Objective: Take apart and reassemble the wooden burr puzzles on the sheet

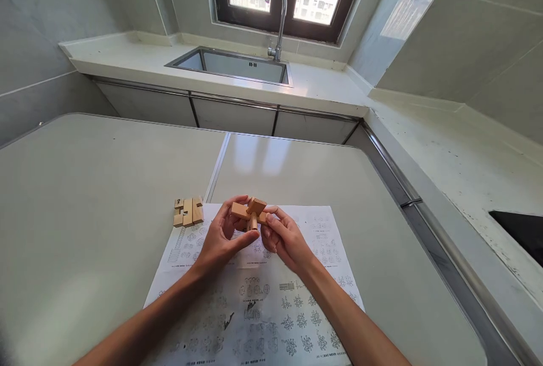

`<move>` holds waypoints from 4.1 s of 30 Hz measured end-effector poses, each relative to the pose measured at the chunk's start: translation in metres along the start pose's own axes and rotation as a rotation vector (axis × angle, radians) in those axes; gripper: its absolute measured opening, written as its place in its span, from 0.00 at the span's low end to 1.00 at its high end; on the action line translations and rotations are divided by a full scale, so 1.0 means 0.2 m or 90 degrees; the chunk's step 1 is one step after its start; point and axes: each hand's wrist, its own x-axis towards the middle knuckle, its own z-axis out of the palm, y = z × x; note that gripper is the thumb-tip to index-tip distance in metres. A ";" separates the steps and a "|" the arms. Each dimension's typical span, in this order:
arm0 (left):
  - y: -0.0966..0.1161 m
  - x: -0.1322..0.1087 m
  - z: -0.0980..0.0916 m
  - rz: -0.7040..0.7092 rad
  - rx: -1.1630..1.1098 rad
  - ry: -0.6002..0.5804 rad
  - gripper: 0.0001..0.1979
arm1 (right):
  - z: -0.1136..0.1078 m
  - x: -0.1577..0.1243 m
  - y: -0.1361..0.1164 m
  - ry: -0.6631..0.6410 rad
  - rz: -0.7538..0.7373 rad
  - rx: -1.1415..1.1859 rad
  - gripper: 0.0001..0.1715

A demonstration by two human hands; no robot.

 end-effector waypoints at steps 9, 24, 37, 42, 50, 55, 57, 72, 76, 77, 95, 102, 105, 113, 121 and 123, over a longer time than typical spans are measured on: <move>0.00 0.00 -0.01 -0.028 -0.035 0.008 0.37 | 0.01 0.00 0.01 -0.087 0.003 -0.089 0.18; 0.02 -0.01 -0.01 -0.017 0.038 -0.031 0.39 | -0.03 -0.01 0.02 -0.137 0.134 0.051 0.20; -0.07 0.00 0.00 -0.003 0.107 -0.070 0.40 | -0.06 0.00 0.03 -0.162 0.106 0.181 0.19; -0.08 0.00 0.00 -0.027 0.063 -0.096 0.41 | -0.04 -0.01 0.01 -0.170 0.125 0.169 0.15; -0.05 0.00 0.00 -0.069 0.067 -0.059 0.40 | -0.04 -0.03 0.01 -0.189 0.156 0.124 0.13; -0.01 0.00 0.02 -0.058 0.083 -0.068 0.33 | -0.02 -0.03 0.00 -0.174 0.132 0.137 0.12; 0.00 0.01 0.03 -0.037 0.091 -0.068 0.31 | -0.02 -0.03 0.00 -0.168 0.120 0.144 0.12; -0.05 0.02 0.01 -0.046 -0.022 -0.091 0.32 | -0.04 -0.03 -0.01 -0.144 0.089 0.107 0.12; -0.03 0.01 0.01 -0.046 0.030 -0.107 0.34 | -0.04 -0.03 -0.01 -0.192 0.088 0.055 0.16; -0.02 0.01 0.00 -0.048 0.032 -0.116 0.34 | -0.04 -0.03 -0.01 -0.198 0.088 0.050 0.16; -0.01 0.00 -0.03 0.034 -0.085 -0.266 0.46 | -0.05 -0.06 0.01 -0.131 0.116 -0.008 0.16; -0.03 0.00 -0.04 0.038 -0.071 -0.251 0.48 | -0.03 -0.06 0.01 -0.101 0.090 -0.020 0.19; -0.01 -0.01 -0.03 0.015 -0.014 -0.183 0.46 | -0.03 -0.05 0.01 -0.094 0.063 -0.029 0.17; -0.01 -0.02 0.03 -0.013 0.091 0.014 0.27 | -0.01 -0.02 0.01 -0.005 -0.045 -0.101 0.14; 0.00 0.02 0.00 -0.108 -0.110 -0.114 0.19 | 0.00 -0.02 0.01 0.005 -0.077 -0.158 0.18; -0.01 0.02 -0.01 -0.134 -0.158 -0.131 0.18 | 0.01 -0.02 0.00 -0.006 -0.090 -0.151 0.24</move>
